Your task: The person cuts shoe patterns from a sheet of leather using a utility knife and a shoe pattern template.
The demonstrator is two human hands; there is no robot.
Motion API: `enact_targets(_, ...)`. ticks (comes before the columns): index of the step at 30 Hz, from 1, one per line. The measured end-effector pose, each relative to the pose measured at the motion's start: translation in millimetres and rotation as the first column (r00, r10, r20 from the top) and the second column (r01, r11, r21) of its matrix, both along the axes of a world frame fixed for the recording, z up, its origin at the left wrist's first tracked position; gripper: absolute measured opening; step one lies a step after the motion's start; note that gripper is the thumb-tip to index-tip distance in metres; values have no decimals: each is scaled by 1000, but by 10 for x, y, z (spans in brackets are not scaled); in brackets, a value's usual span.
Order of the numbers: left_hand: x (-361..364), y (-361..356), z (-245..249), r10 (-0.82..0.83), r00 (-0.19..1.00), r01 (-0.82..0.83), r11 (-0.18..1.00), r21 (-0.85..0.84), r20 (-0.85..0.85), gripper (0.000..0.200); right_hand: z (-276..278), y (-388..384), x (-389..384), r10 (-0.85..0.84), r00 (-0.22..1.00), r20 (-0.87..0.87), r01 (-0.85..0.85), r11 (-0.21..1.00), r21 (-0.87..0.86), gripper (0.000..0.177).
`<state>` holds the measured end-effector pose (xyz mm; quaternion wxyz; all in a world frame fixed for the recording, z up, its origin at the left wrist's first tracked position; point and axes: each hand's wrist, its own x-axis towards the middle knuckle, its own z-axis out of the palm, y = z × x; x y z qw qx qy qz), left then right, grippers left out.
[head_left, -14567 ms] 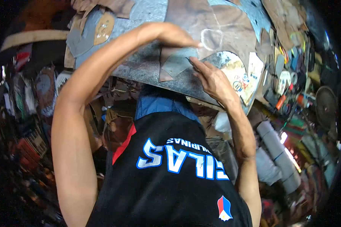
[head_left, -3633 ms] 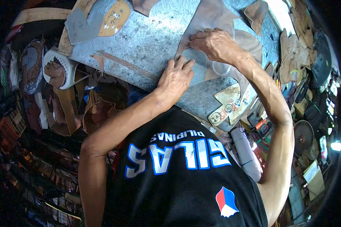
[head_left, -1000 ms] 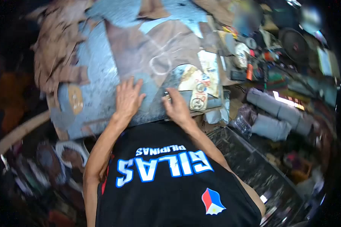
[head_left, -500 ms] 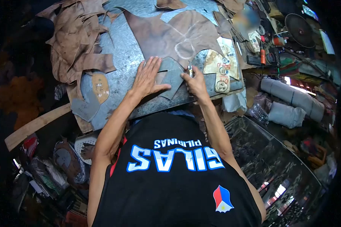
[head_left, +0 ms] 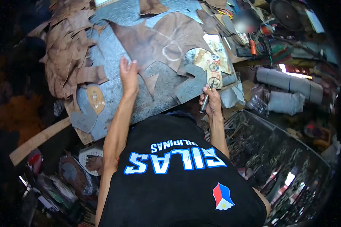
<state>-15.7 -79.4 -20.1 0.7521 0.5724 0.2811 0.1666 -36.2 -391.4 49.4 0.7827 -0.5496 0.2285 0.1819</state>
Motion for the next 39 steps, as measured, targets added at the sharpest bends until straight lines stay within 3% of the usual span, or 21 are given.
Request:
enact_targets(2,63,174,-17,149,987,-163,929,-332,-66,64,-65,-152,-16,-106,994,2,105,983,148,19)
enact_targets(3,103,265,-72,143,988,-155,933,-326,-60,64,-67,-203,-17,-113,994,6,111,982,156,19)
enact_targets(5,165,438,-195,-125,988,70,886,-459,-91,55,-84,-251,-39,-222,975,-21,221,956,191,18)
enact_targets(6,199,403,141,-307,939,217,878,-427,-154,45,-140,-299,-42,-225,974,-33,227,957,180,18)
enact_targets(7,210,315,259,-298,941,210,884,-418,-158,45,-160,-323,-38,-222,975,-31,224,961,164,18)
enact_targets(9,216,187,367,-366,833,448,886,118,-415,38,-140,-347,-18,-220,974,-45,225,963,151,18)
enact_targets(10,234,257,223,-404,801,518,838,172,-442,34,-124,-363,-13,-216,975,-52,221,962,157,18)
enact_targets(15,-378,695,406,-478,788,477,872,-105,-387,30,-9,-638,42,-275,961,-6,274,955,118,21)
enact_targets(18,-910,1045,354,-464,710,495,864,-93,-530,40,112,-708,124,-334,942,-23,335,940,65,24)
enact_targets(20,-1032,975,628,-156,612,587,746,314,-775,39,111,-748,177,-323,946,-32,325,939,113,24)
enact_targets(21,-987,896,758,-158,609,591,744,311,-777,39,119,-742,205,-327,945,-35,328,938,111,24)
enact_targets(23,-844,536,1116,99,858,443,353,824,-504,34,145,-683,290,-363,924,-120,377,918,123,22)
enact_targets(24,-614,223,1429,-74,821,467,657,592,-565,31,158,-640,346,-340,931,-137,360,918,167,21)
enact_targets(25,-594,100,1223,-258,790,549,700,456,-556,32,159,-577,405,-329,933,-148,352,921,169,21)
enact_targets(26,-421,-112,1255,-524,582,735,666,127,-623,41,153,-498,482,-301,946,-124,323,916,237,21)
enact_targets(27,-245,-355,1233,-759,448,786,586,-197,-472,54,164,-415,550,-279,955,-97,295,906,303,21)
enact_targets(30,40,-1136,998,-818,573,587,454,-670,-51,67,271,-198,706,-272,957,-102,291,894,341,20)
enact_targets(31,147,-1288,1063,-823,566,586,448,-675,-54,67,281,-168,728,-265,960,-89,279,884,375,20)
enact_targets(33,389,-1470,1126,-604,790,490,523,-697,102,46,260,-151,750,-266,959,-93,281,879,386,21)
enact_targets(35,552,-1361,787,-767,638,593,551,-587,-76,34,194,-151,755,-259,963,-71,264,866,425,22)
enact_targets(39,1082,-1353,1098,-579,802,437,735,-518,-144,27,99,-244,697,-269,960,-80,278,878,389,21)
